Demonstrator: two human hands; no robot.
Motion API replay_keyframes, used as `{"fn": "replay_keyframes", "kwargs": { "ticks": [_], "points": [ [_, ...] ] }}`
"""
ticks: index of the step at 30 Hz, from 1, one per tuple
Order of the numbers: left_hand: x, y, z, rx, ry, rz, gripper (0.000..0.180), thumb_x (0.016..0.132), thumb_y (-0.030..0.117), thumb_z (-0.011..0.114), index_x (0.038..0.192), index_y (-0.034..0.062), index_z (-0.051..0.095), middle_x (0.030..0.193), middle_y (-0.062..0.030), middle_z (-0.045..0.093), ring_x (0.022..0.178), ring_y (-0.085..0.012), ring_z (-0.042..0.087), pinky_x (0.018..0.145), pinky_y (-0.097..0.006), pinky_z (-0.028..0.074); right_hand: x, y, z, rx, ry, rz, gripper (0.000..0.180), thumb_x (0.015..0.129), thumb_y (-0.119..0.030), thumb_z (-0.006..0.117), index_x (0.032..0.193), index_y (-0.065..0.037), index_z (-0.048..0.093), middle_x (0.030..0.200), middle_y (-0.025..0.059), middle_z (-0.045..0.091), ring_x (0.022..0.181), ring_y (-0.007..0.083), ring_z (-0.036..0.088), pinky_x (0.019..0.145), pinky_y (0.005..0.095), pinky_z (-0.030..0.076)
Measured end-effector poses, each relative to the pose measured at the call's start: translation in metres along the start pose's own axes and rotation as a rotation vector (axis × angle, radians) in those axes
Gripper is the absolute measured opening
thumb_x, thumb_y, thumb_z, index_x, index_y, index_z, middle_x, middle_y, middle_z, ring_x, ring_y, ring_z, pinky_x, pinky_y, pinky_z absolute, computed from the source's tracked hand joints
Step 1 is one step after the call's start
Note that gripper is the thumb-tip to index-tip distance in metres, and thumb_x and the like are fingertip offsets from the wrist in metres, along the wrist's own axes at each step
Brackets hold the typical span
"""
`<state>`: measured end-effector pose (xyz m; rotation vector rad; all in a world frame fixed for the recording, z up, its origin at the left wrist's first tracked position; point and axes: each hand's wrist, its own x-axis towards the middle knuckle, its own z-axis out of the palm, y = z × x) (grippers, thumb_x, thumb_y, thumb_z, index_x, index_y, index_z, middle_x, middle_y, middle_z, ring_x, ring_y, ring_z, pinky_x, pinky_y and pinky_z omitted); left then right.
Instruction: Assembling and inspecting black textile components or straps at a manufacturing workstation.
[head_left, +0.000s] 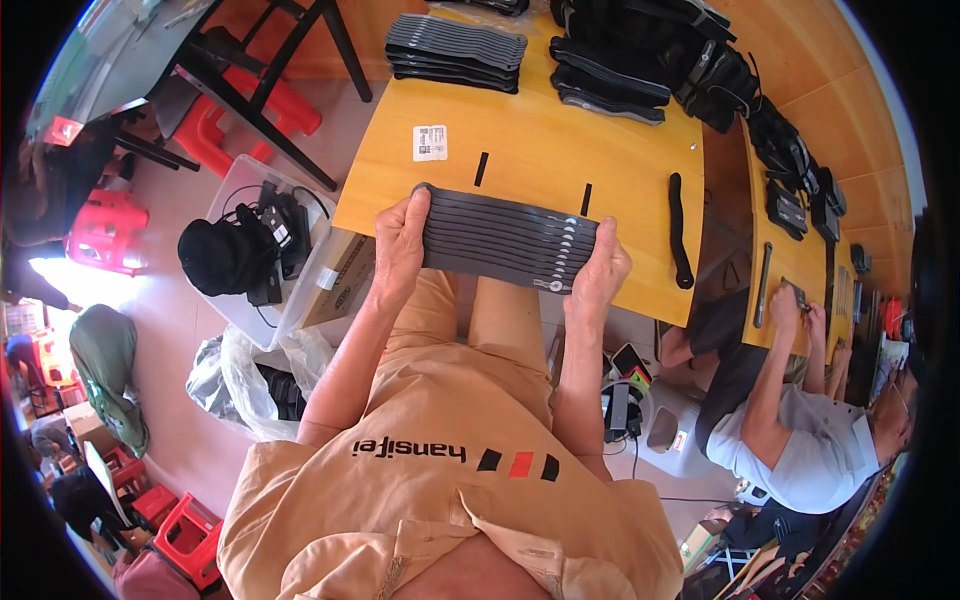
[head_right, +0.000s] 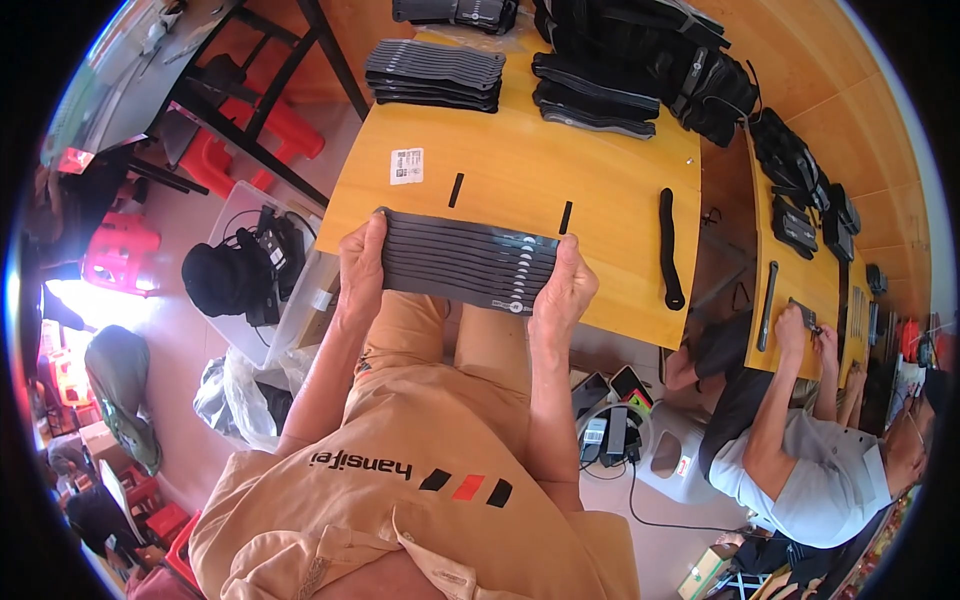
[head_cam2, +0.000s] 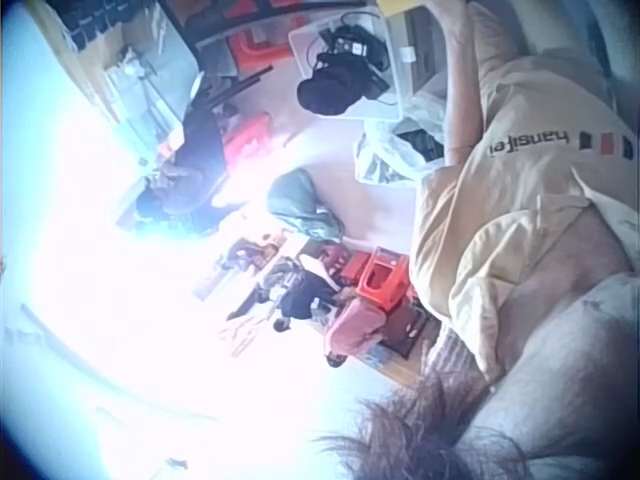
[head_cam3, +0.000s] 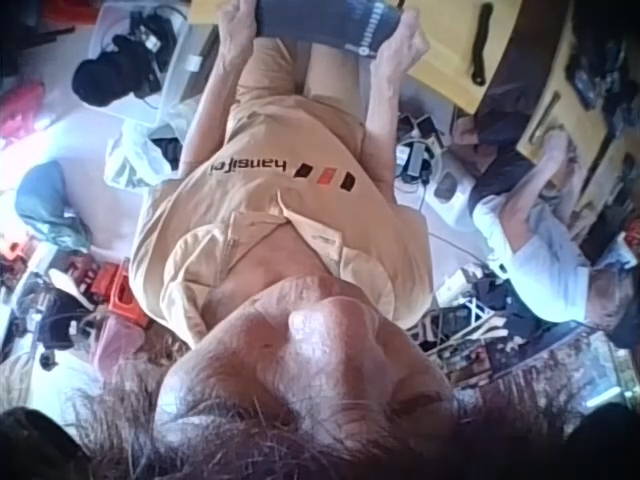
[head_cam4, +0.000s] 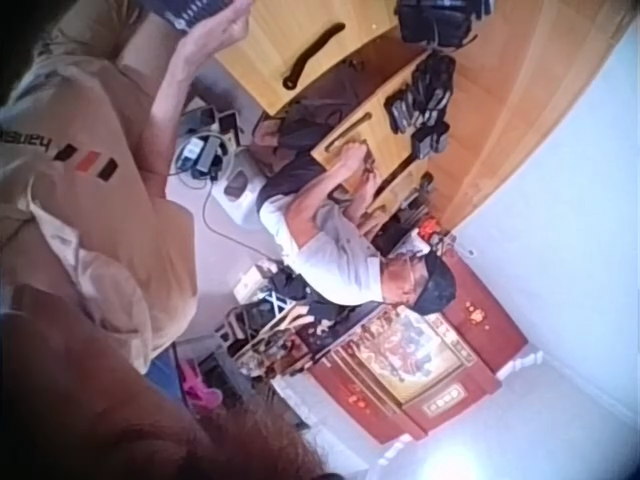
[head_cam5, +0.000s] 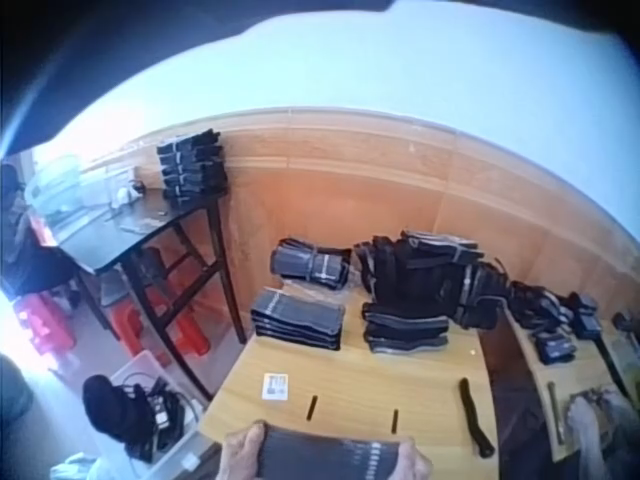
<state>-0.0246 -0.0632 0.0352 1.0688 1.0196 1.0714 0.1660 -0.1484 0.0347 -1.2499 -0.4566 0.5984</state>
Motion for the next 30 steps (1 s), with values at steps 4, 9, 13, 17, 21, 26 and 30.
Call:
{"fn": "replay_keyframes", "kwargs": {
  "ticks": [4, 9, 13, 17, 21, 26, 30],
  "points": [
    [0.0, -0.003, 0.001, 0.039, -0.003, 0.021, 0.042, 0.098, 0.03, 0.045, 0.08, -0.0042, 0.061, 0.07, 0.003, 0.055, 0.065, -0.0051, 0.044, 0.06, -0.023, 0.039, 0.002, 0.001, -0.005, 0.0, -0.006, 0.03, 0.043, 0.092, -0.038, 0.055, 0.071, -0.002, 0.061, 0.067, 0.0015, 0.061, 0.057, 0.0075, 0.053, 0.053, 0.0239, 0.044],
    [-0.002, -0.005, -0.001, 0.128, 0.034, 0.036, 0.041, 0.098, 0.028, 0.045, 0.079, -0.0045, 0.06, 0.069, 0.0032, 0.054, 0.065, -0.0051, 0.043, 0.06, -0.022, 0.039, -0.003, -0.003, 0.0, 0.022, -0.021, 0.069, 0.043, 0.091, -0.039, 0.056, 0.072, -0.001, 0.062, 0.068, 0.0024, 0.062, 0.057, 0.008, 0.055, 0.053, 0.0237, 0.044],
    [-0.003, -0.006, -0.005, 0.008, 0.013, 0.022, 0.039, 0.098, 0.027, 0.044, 0.078, -0.0028, 0.06, 0.069, 0.0038, 0.054, 0.064, -0.0049, 0.043, 0.06, -0.023, 0.039, -0.003, 0.005, -0.001, 0.034, -0.012, 0.094, 0.041, 0.091, -0.038, 0.056, 0.074, -0.001, 0.062, 0.069, 0.0028, 0.063, 0.058, 0.0089, 0.056, 0.053, 0.0239, 0.045],
    [-0.001, -0.004, -0.007, -0.237, -0.059, -0.061, 0.039, 0.098, 0.028, 0.044, 0.077, 0.0001, 0.061, 0.07, 0.0039, 0.056, 0.063, -0.0035, 0.045, 0.059, -0.021, 0.04, -0.002, 0.009, -0.001, 0.119, -0.012, 0.15, 0.041, 0.091, -0.038, 0.057, 0.076, -0.001, 0.062, 0.07, 0.0033, 0.063, 0.058, 0.0097, 0.057, 0.054, 0.0243, 0.046],
    [-0.001, 0.013, -0.01, -0.14, -0.066, -0.129, 0.04, 0.098, 0.028, 0.042, 0.076, 0.0013, 0.06, 0.069, 0.0021, 0.058, 0.06, -0.0032, 0.047, 0.057, -0.02, 0.039, 0.0, 0.0, -0.005, 0.037, 0.025, 0.103, 0.039, 0.092, -0.036, 0.055, 0.076, 0.0, 0.061, 0.071, 0.0042, 0.063, 0.058, 0.0106, 0.058, 0.054, 0.0248, 0.047],
    [-0.01, 0.028, -0.033, 0.173, 0.09, 0.123, 0.026, 0.09, 0.021, 0.054, 0.103, -0.0007, 0.058, 0.088, -0.0088, 0.063, 0.079, -0.0143, 0.059, 0.069, -0.026, 0.047, -0.004, -0.034, 0.008, -0.022, 0.083, -0.007, 0.045, 0.095, -0.033, 0.05, 0.063, -0.002, 0.054, 0.061, -0.0017, 0.053, 0.057, 0.0054, 0.045, 0.052, 0.023, 0.038],
    [-0.05, 0.07, -0.008, 0.791, 0.027, 0.713, 0.077, 0.062, 0.015, 0.079, 0.129, 0.0018, 0.044, 0.129, -0.0174, 0.046, 0.118, -0.0315, 0.045, 0.099, -0.045, 0.033, -0.008, -0.046, 0.016, -0.1, 0.081, -0.055, 0.046, 0.096, -0.033, 0.049, 0.062, -0.001, 0.053, 0.061, -0.0022, 0.052, 0.057, 0.0049, 0.043, 0.052, 0.022, 0.036]
  ]
}}
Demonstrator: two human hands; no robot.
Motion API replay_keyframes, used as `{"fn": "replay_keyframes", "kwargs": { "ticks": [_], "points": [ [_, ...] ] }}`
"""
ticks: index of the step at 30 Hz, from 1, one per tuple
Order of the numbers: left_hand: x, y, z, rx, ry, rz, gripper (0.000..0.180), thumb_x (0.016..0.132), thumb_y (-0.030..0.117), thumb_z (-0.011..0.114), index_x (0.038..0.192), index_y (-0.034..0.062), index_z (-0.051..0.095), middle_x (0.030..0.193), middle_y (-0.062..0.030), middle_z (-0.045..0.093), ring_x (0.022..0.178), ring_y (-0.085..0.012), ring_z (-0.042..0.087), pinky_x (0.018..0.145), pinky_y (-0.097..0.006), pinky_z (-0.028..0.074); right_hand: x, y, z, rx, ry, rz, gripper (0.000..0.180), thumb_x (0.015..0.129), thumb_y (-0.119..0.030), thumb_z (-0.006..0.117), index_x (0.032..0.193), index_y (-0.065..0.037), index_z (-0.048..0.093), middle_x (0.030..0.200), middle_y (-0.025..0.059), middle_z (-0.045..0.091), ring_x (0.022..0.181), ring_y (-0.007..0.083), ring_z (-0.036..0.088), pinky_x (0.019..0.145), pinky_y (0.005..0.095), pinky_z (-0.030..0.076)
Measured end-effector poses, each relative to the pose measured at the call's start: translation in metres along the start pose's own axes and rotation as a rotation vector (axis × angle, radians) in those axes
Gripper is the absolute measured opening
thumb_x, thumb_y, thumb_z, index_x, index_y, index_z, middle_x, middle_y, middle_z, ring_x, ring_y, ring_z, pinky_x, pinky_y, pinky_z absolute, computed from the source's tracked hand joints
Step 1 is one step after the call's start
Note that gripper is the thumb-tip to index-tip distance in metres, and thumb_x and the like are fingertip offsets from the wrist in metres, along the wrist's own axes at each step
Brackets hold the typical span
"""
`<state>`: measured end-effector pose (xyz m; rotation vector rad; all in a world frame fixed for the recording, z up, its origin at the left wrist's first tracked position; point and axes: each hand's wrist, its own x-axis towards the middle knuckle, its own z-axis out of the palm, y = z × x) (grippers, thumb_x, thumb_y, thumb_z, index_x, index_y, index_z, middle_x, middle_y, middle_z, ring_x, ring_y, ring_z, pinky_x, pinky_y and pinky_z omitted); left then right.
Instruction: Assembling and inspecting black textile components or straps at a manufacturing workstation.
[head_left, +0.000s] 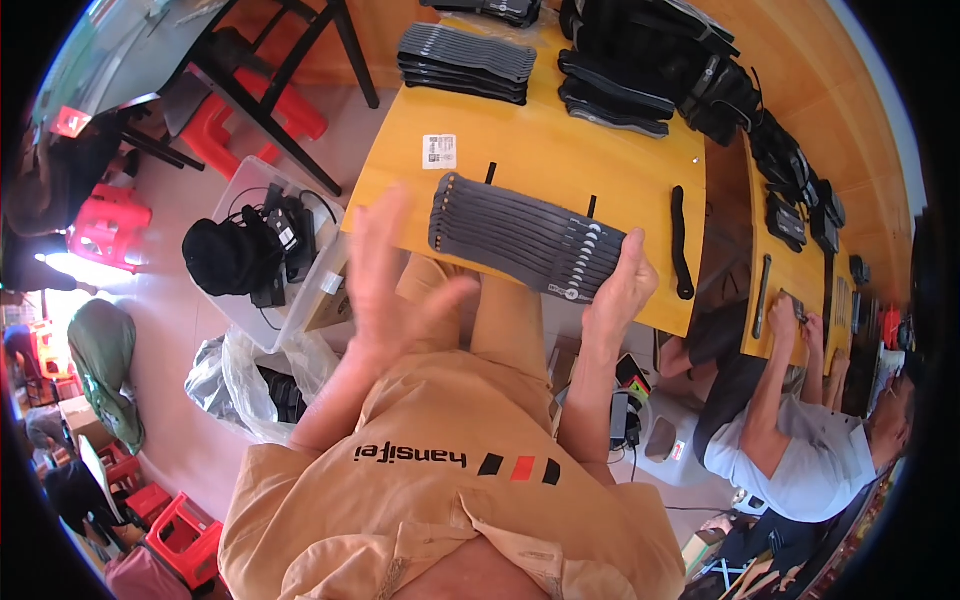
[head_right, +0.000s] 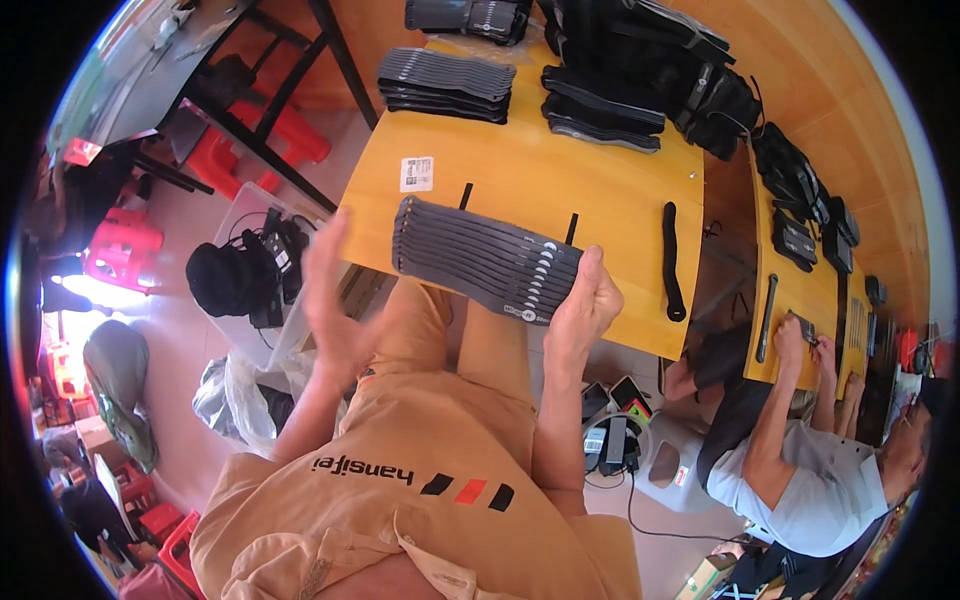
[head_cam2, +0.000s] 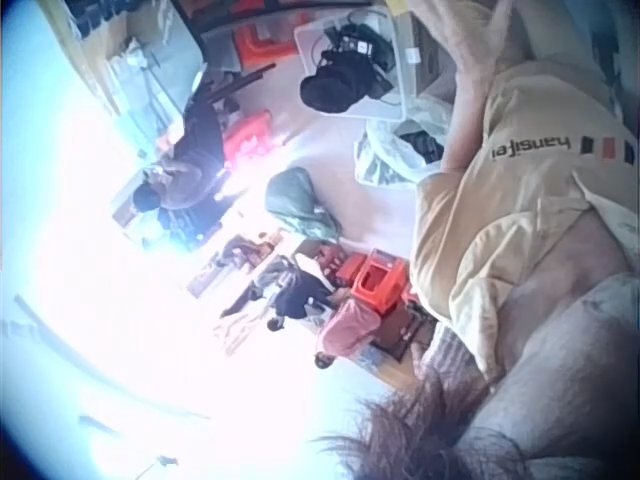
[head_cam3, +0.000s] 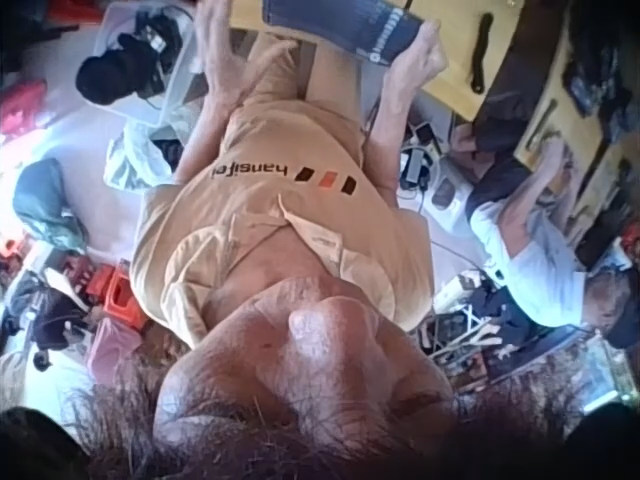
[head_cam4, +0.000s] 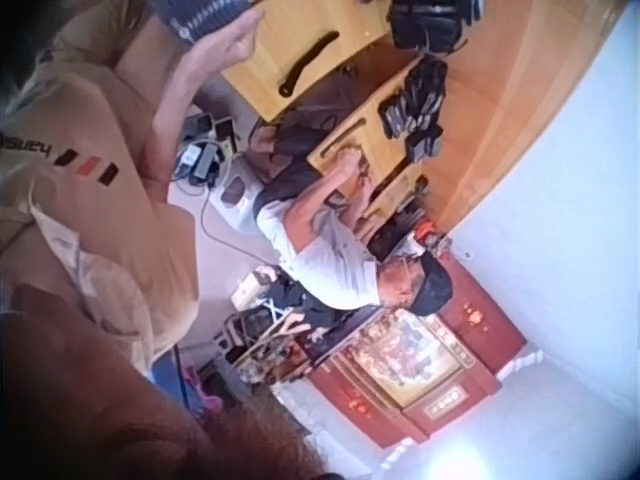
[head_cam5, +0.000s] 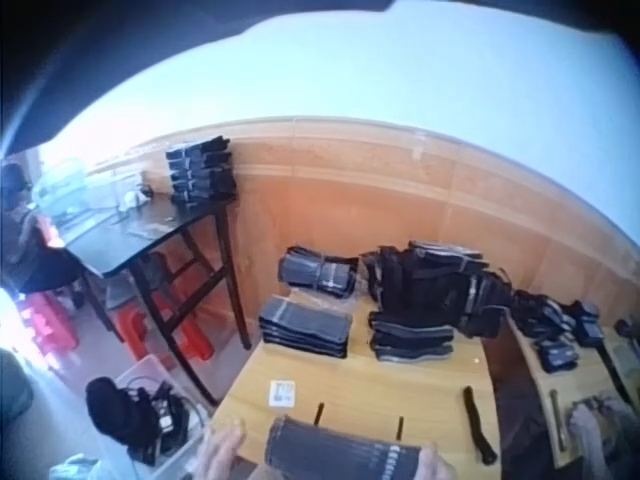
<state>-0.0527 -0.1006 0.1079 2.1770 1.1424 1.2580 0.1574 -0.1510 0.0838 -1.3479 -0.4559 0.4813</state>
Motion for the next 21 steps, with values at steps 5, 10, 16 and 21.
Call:
{"fn": "replay_keyframes", "kwargs": {
  "ticks": [5, 10, 16, 21],
  "points": [
    [-0.013, 0.018, 0.054, 0.096, -0.293, 0.084, 0.081, 0.064, 0.005, 0.066, 0.138, 0.0058, 0.034, 0.146, -0.0173, 0.024, 0.136, -0.0332, 0.024, 0.107, -0.053, 0.018, -0.008, -0.016, 0.015, -0.034, -0.095, -0.015, 0.048, 0.097, -0.03, 0.048, 0.058, -0.001, 0.049, 0.06, -0.0031, 0.049, 0.058, 0.0041, 0.04, 0.052, 0.0221, 0.034],
    [-0.002, 0.002, 0.057, -0.065, -0.128, 0.047, 0.064, 0.071, -0.008, 0.056, 0.133, 0.0037, 0.043, 0.132, -0.018, 0.047, 0.125, -0.0294, 0.044, 0.103, -0.043, 0.032, -0.028, -0.029, 0.014, 0.013, -0.312, -0.029, 0.04, 0.097, -0.031, 0.045, 0.078, 0.002, 0.058, 0.07, 0.0025, 0.055, 0.065, 0.0093, 0.051, 0.058, 0.0223, 0.041],
    [-0.004, -0.013, 0.062, -1.409, 0.043, -0.821, 0.035, 0.095, 0.014, 0.049, 0.126, 0.0005, 0.045, 0.125, -0.0106, 0.054, 0.115, -0.0208, 0.052, 0.097, -0.034, 0.043, -0.004, 0.005, 0.004, -0.405, -0.433, -0.276, 0.043, 0.089, -0.022, 0.057, 0.123, 0.001, 0.046, 0.101, 0.0115, 0.06, 0.091, 0.0182, 0.06, 0.072, 0.0265, 0.048],
    [-0.002, -0.023, 0.062, -1.672, 0.017, -0.983, 0.03, 0.091, 0.013, 0.056, 0.12, 0.0057, 0.052, 0.116, -0.0044, 0.059, 0.107, -0.0166, 0.056, 0.095, -0.033, 0.044, -0.01, 0.019, 0.003, 0.031, -0.632, 0.398, 0.043, 0.079, -0.007, 0.07, 0.117, 0.001, 0.053, 0.095, 0.0045, 0.064, 0.08, 0.0101, 0.061, 0.07, 0.0218, 0.047]
  ]
}}
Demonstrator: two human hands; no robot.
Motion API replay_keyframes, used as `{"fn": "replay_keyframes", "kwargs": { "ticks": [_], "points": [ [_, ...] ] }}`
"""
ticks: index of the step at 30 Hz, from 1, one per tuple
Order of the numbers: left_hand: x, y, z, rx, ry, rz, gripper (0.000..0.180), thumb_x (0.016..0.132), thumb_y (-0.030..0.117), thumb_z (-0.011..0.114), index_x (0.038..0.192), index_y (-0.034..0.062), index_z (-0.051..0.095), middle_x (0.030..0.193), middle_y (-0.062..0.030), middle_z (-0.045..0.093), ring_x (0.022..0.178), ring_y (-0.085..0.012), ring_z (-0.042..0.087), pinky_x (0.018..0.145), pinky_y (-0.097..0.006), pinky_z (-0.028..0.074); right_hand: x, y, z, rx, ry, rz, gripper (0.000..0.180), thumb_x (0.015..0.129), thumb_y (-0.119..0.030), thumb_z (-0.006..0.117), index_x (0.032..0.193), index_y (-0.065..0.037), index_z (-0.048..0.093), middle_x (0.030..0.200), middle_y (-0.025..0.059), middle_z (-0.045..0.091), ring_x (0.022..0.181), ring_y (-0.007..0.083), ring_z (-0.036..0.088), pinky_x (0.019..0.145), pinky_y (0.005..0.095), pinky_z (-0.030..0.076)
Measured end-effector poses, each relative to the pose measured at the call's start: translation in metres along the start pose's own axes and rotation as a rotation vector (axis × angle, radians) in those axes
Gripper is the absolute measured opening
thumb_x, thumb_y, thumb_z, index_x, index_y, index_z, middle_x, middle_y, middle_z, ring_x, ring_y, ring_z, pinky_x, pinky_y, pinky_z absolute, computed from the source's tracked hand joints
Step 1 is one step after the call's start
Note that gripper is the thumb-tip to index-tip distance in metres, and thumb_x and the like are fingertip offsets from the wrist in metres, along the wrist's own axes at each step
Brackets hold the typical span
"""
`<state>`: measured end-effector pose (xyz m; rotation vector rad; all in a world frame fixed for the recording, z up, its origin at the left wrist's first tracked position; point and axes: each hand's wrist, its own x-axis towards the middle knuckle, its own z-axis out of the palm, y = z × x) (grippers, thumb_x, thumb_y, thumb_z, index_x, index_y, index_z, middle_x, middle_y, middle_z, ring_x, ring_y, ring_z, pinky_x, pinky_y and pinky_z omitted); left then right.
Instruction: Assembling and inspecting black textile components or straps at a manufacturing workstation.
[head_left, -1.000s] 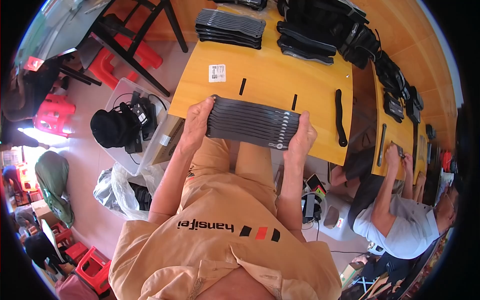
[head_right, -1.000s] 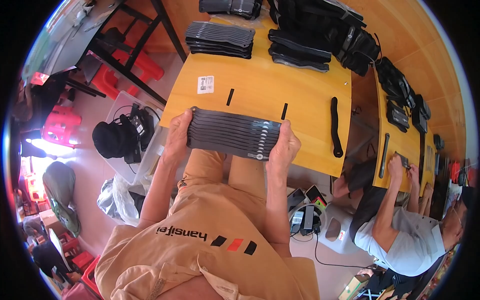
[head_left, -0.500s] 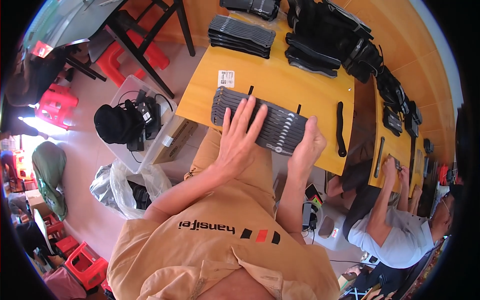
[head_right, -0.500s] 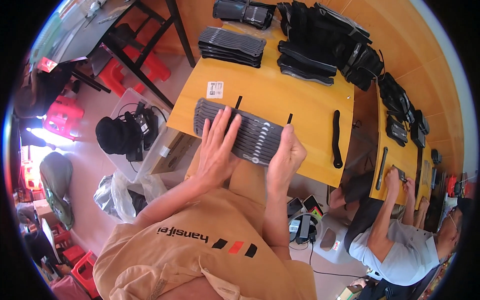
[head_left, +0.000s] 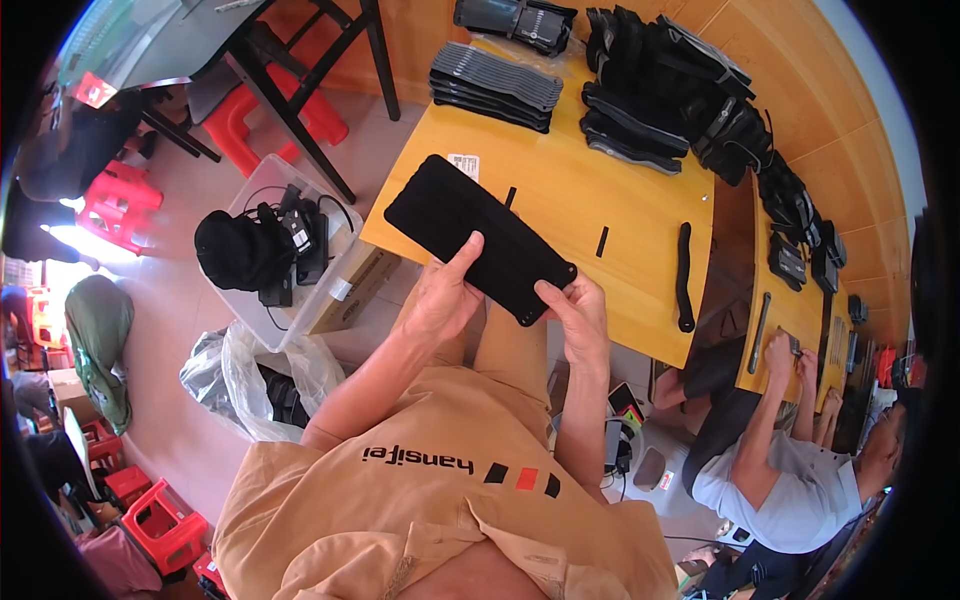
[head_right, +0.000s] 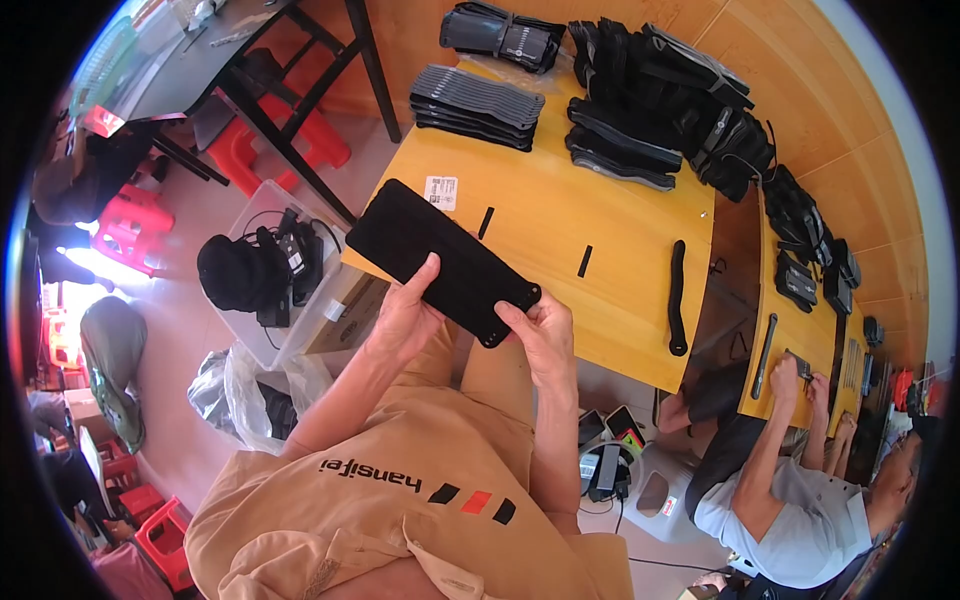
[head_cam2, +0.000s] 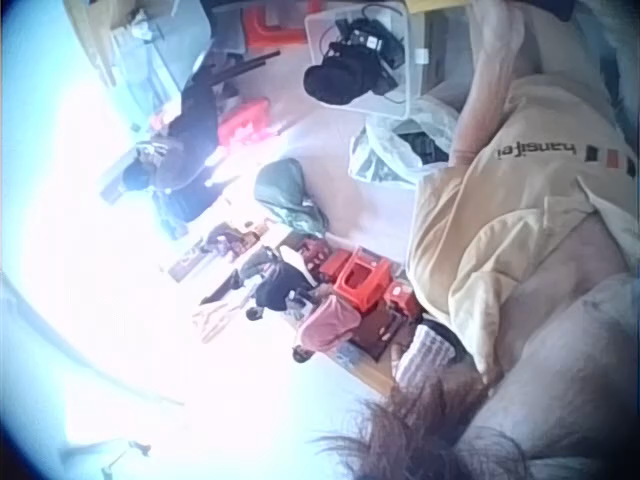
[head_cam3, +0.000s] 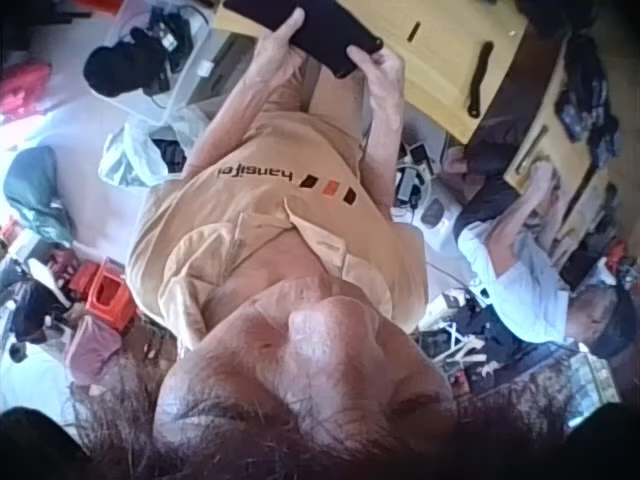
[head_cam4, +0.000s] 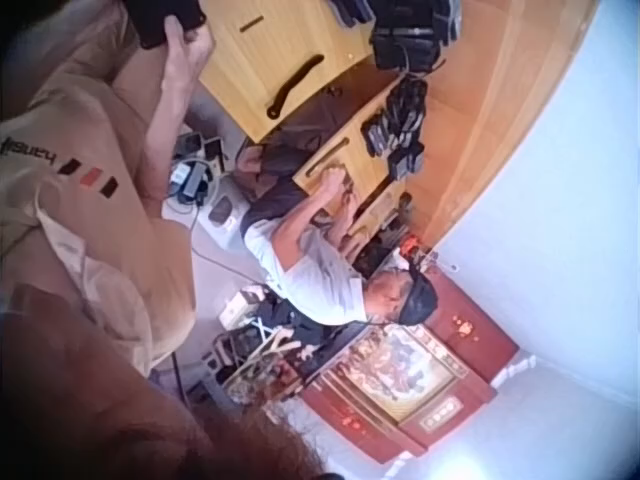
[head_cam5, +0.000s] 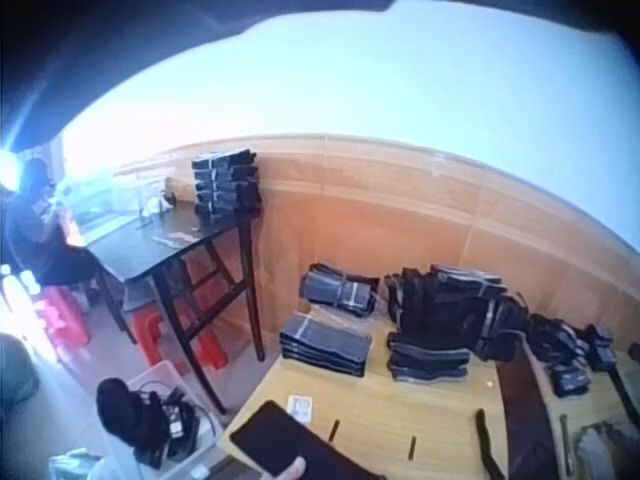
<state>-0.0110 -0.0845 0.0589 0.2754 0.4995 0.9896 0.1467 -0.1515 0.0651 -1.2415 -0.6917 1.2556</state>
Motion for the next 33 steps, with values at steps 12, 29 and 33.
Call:
{"fn": "replay_keyframes", "kwargs": {
  "ticks": [12, 29, 33],
  "points": [
    [0.037, 0.06, -0.043, 0.365, 0.067, 0.235, 0.027, 0.09, 0.014, 0.057, 0.112, -0.0005, 0.058, 0.104, -0.0069, 0.065, 0.092, -0.0129, 0.063, 0.081, -0.025, 0.049, 0.023, 0.013, -0.014, -0.067, 0.004, -0.117, 0.009, 0.086, -0.009, 0.062, 0.092, -0.002, 0.064, 0.083, 0.0004, 0.065, 0.068, 0.0048, 0.057, 0.058, 0.0194, 0.045],
    [0.266, 0.15, -0.007, 1.178, 0.262, 0.584, 0.024, 0.073, 0.014, 0.073, 0.092, -0.0002, 0.068, 0.075, -0.0057, 0.065, 0.07, -0.0117, 0.06, 0.065, -0.027, 0.047, 0.268, -0.046, -0.007, -0.449, 0.254, -0.376, 0.021, 0.081, -0.018, 0.066, 0.084, 0.002, 0.061, 0.061, -0.0025, 0.047, 0.056, 0.0075, 0.042, 0.053, 0.0264, 0.035],
    [0.29, 0.157, 0.0, 1.354, 0.37, 0.648, 0.022, 0.075, 0.014, 0.072, 0.091, -0.0004, 0.068, 0.072, -0.004, 0.064, 0.066, -0.0104, 0.059, 0.063, -0.026, 0.046, 0.305, -0.049, -0.002, -0.63, 0.335, -0.422, 0.024, 0.079, -0.019, 0.067, 0.088, 0.002, 0.062, 0.065, 0.0063, 0.051, 0.059, 0.0158, 0.049, 0.059, 0.0308, 0.04]
  ]
}}
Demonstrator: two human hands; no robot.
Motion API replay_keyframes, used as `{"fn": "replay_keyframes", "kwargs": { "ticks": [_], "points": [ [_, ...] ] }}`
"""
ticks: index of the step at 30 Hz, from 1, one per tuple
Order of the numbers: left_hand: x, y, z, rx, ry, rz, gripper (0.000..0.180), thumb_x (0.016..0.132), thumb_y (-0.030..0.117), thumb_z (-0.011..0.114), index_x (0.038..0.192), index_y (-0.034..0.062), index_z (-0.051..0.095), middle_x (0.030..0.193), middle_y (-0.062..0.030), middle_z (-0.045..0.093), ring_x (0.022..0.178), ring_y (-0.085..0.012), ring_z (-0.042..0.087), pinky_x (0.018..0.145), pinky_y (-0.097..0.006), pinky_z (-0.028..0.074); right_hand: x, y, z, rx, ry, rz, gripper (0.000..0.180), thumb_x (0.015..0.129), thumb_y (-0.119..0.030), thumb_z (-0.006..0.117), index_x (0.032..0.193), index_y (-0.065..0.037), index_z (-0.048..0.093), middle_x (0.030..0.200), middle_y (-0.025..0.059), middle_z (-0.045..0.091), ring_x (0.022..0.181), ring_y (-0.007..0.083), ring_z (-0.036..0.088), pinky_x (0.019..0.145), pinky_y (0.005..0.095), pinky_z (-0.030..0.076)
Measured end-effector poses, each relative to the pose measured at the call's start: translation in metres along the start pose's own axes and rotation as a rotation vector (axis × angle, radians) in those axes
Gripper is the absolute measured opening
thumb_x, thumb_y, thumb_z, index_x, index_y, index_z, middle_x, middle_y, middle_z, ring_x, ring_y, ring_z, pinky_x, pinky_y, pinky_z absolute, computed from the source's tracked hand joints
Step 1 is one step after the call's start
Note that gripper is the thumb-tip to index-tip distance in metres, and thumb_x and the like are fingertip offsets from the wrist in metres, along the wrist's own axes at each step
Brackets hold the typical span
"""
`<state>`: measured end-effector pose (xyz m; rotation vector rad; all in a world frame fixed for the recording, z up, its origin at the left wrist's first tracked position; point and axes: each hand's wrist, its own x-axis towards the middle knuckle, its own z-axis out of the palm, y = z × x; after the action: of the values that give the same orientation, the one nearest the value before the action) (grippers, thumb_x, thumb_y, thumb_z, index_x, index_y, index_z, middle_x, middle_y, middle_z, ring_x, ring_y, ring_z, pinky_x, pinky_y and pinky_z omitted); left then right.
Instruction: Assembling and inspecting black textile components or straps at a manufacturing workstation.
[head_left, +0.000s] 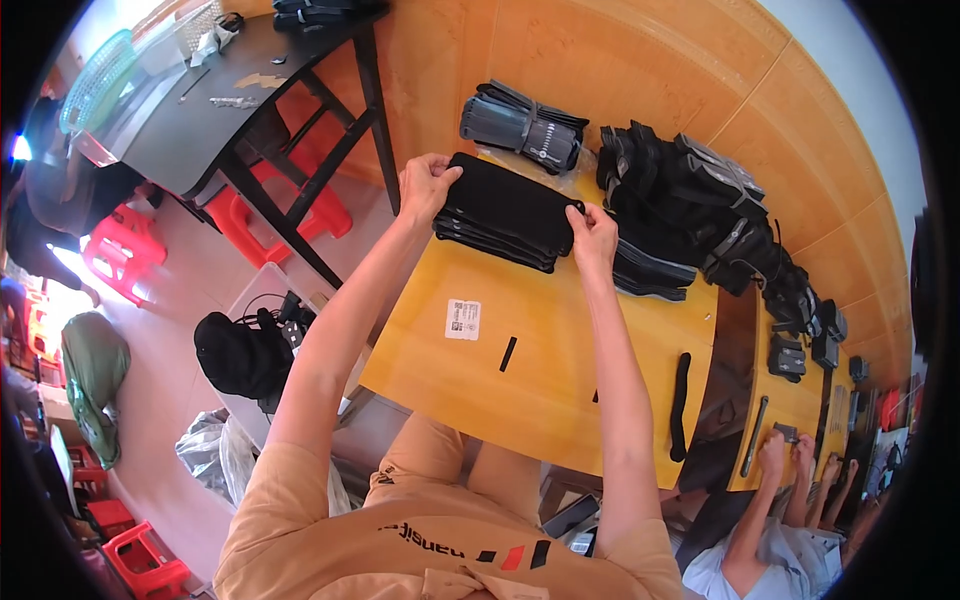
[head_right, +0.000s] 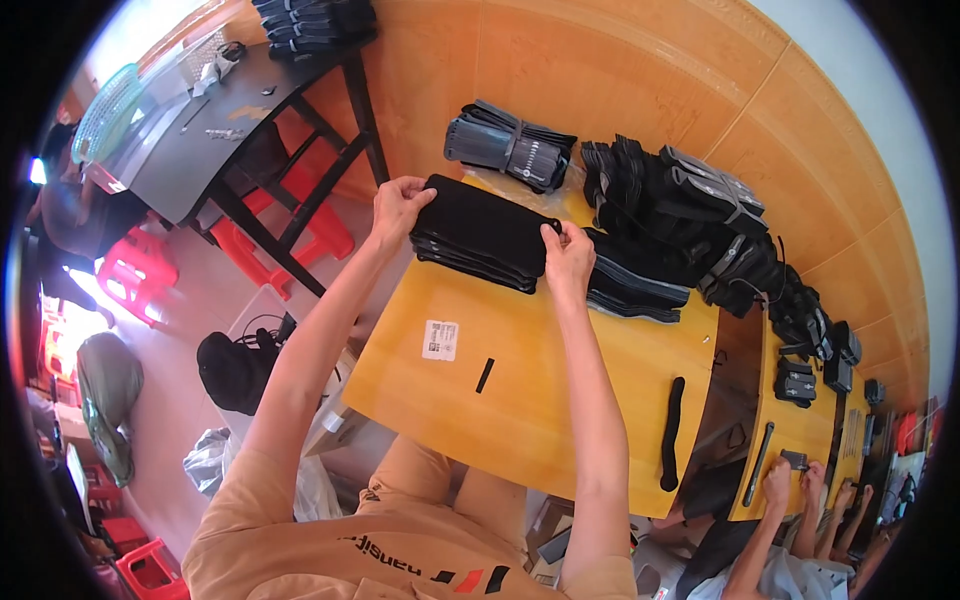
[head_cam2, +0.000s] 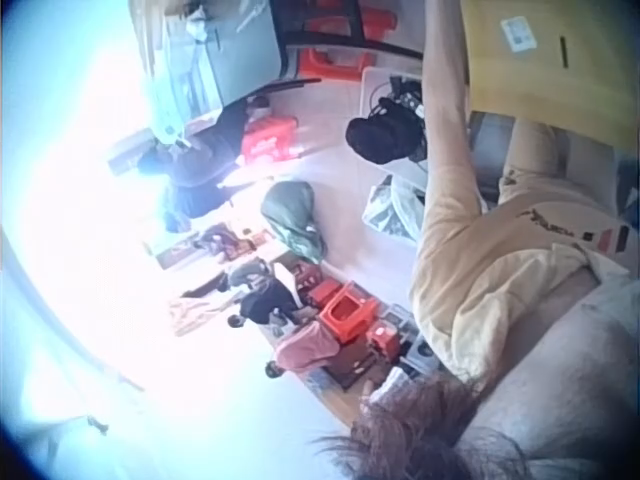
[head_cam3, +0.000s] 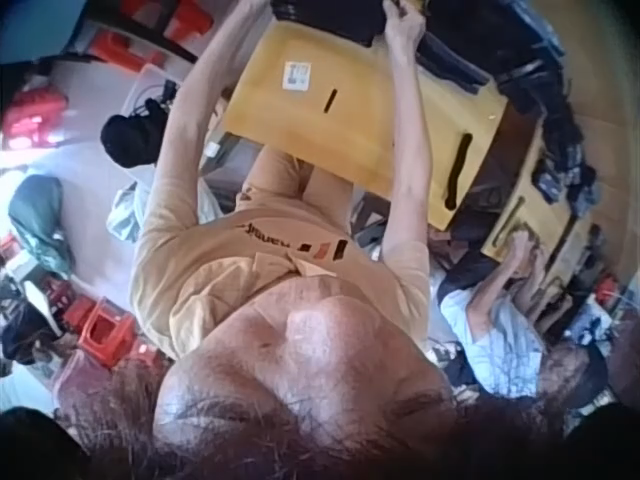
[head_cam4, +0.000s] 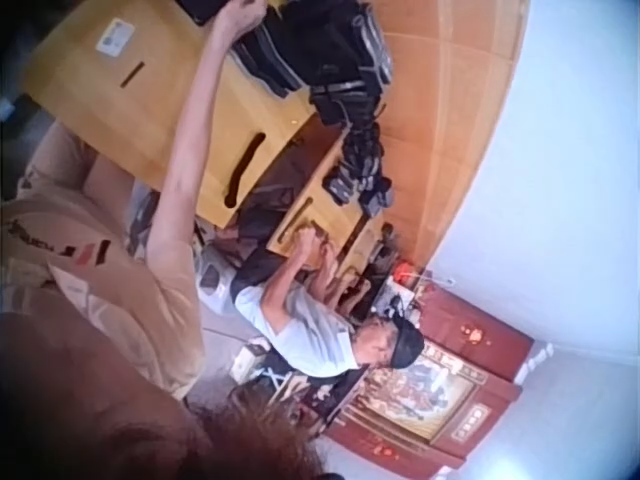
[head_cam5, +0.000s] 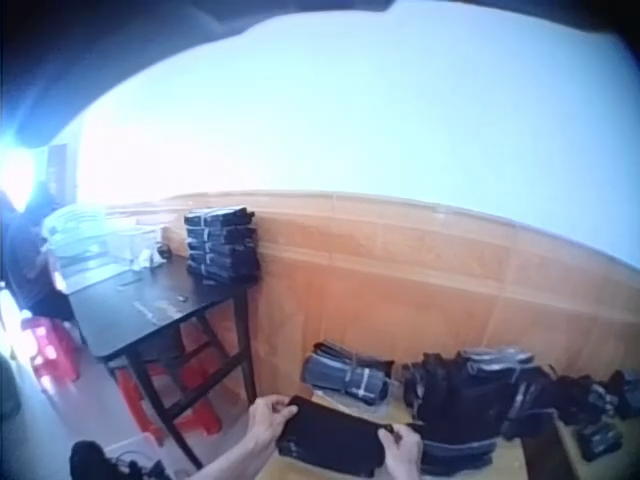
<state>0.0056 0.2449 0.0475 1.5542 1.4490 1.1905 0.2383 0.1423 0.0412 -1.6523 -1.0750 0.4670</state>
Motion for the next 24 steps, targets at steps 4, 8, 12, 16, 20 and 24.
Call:
{"fn": "replay_keyframes", "kwargs": {
  "ticks": [4, 8, 12, 16, 20, 24],
  "points": [
    [0.007, -0.003, 0.01, 0.116, 0.024, 0.041, 0.026, 0.073, 0.017, 0.072, 0.091, -0.0009, 0.068, 0.077, -0.0141, 0.066, 0.073, -0.0254, 0.064, 0.071, -0.033, 0.049, 0.009, 0.011, 0.008, -0.102, 0.039, 0.035, 0.025, 0.079, -0.02, 0.067, 0.093, 0.0, 0.063, 0.068, 0.0073, 0.053, 0.063, 0.0187, 0.053, 0.063, 0.0327, 0.043],
    [0.006, -0.007, 0.014, 0.127, 0.039, 0.016, 0.027, 0.073, 0.017, 0.073, 0.092, -0.001, 0.068, 0.079, -0.0154, 0.066, 0.076, -0.0272, 0.064, 0.072, -0.035, 0.049, 0.009, 0.013, 0.013, -0.183, 0.069, 0.004, 0.029, 0.079, -0.021, 0.066, 0.1, -0.001, 0.063, 0.077, 0.0104, 0.057, 0.072, 0.0255, 0.056, 0.069, 0.0368, 0.045],
    [0.004, -0.019, 0.015, 0.185, 0.071, 0.029, 0.027, 0.073, 0.017, 0.073, 0.092, -0.0011, 0.067, 0.082, -0.0155, 0.066, 0.08, -0.0284, 0.064, 0.074, -0.036, 0.049, 0.003, 0.011, 0.016, -0.291, 0.061, -0.055, 0.031, 0.08, -0.023, 0.066, 0.104, -0.003, 0.062, 0.084, 0.0118, 0.056, 0.079, 0.0294, 0.057, 0.071, 0.0395, 0.045],
    [0.0, -0.027, 0.02, 0.217, 0.082, 0.021, 0.028, 0.073, 0.018, 0.074, 0.094, -0.0004, 0.067, 0.086, -0.0155, 0.064, 0.085, -0.0295, 0.062, 0.077, -0.037, 0.048, -0.005, 0.011, 0.017, -0.41, 0.054, -0.058, 0.031, 0.082, -0.024, 0.064, 0.105, -0.004, 0.061, 0.09, 0.0126, 0.052, 0.084, 0.0309, 0.057, 0.072, 0.0408, 0.045],
    [-0.003, -0.027, 0.018, 0.237, 0.076, 0.059, 0.03, 0.074, 0.019, 0.073, 0.098, 0.0006, 0.065, 0.092, -0.0146, 0.061, 0.09, -0.03, 0.059, 0.079, -0.038, 0.046, -0.009, 0.007, 0.015, -0.385, 0.061, -0.065, 0.033, 0.082, -0.024, 0.064, 0.108, -0.003, 0.06, 0.094, 0.0134, 0.051, 0.084, 0.0314, 0.057, 0.072, 0.041, 0.046],
    [-0.011, -0.006, 0.014, 0.371, 0.185, 0.187, 0.034, 0.078, 0.022, 0.069, 0.106, 0.0039, 0.062, 0.099, -0.0126, 0.058, 0.098, -0.0294, 0.054, 0.086, -0.041, 0.041, -0.012, -0.003, 0.01, -0.455, 0.113, -0.182, 0.035, 0.084, -0.024, 0.062, 0.112, -0.003, 0.058, 0.096, 0.0135, 0.05, 0.092, 0.0311, 0.053, 0.076, 0.0412, 0.045]
  ]
}}
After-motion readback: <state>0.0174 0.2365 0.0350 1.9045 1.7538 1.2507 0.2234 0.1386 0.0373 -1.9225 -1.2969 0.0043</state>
